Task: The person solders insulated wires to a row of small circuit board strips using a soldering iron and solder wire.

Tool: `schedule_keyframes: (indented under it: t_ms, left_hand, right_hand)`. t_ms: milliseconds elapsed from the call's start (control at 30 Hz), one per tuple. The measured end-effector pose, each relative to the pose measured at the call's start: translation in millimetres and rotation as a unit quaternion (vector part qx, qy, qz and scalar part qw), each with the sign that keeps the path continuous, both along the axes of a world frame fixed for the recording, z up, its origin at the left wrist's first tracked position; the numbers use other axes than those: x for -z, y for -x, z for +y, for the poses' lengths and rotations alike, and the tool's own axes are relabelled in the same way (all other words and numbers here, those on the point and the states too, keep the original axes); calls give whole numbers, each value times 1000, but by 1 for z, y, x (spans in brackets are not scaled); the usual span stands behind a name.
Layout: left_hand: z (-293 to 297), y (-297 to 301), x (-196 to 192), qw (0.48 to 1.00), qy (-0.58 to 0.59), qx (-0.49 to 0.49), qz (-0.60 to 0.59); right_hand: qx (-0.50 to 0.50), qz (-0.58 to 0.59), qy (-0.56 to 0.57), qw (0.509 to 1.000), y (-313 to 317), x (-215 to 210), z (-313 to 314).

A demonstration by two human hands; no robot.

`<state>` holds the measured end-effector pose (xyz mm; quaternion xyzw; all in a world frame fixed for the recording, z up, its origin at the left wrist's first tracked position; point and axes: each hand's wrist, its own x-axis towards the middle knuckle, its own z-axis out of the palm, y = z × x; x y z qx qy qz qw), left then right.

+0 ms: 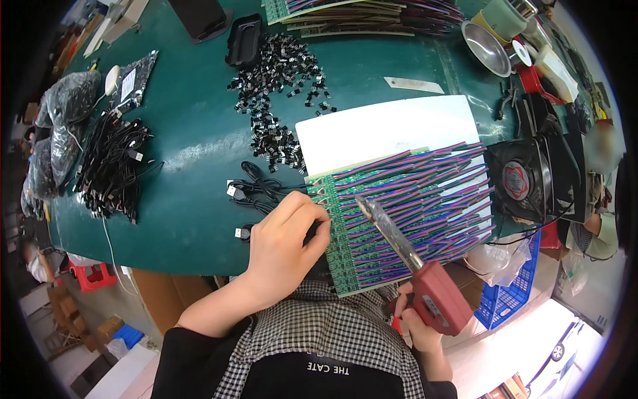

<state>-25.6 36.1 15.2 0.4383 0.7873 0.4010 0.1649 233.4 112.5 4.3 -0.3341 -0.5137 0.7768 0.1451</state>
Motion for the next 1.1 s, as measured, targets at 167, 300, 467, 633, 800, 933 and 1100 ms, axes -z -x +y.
schedule_keyframes:
  t_ms: [167, 300, 467, 633, 800, 933, 1100]
  left_hand:
    - [2, 2, 1, 1000, 23, 6, 2]
    - [3, 2, 6, 1000, 23, 15, 5]
    - [4, -2, 8, 999, 9, 0, 51]
    - [4, -2, 9, 998, 10, 3, 65]
    - [4, 0, 9, 998, 4, 4, 63]
    - [3, 1, 8, 998, 6, 11, 58]
    - [4, 0, 11, 998, 8, 13, 58]
  right_hand:
    - [17, -52, -10, 998, -9, 0, -7]
    - [35, -81, -20, 996, -12, 2, -12]
    - [-48, -150, -173, 972, -16, 10, -11]
    - [-32, -128, -179, 975, -20, 16, -14]
    - [-15, -94, -185, 978, -18, 22, -15]
    - [-47, -87, -247, 964, -28, 29, -17]
    - [27, -67, -37, 997, -2, 1, -10]
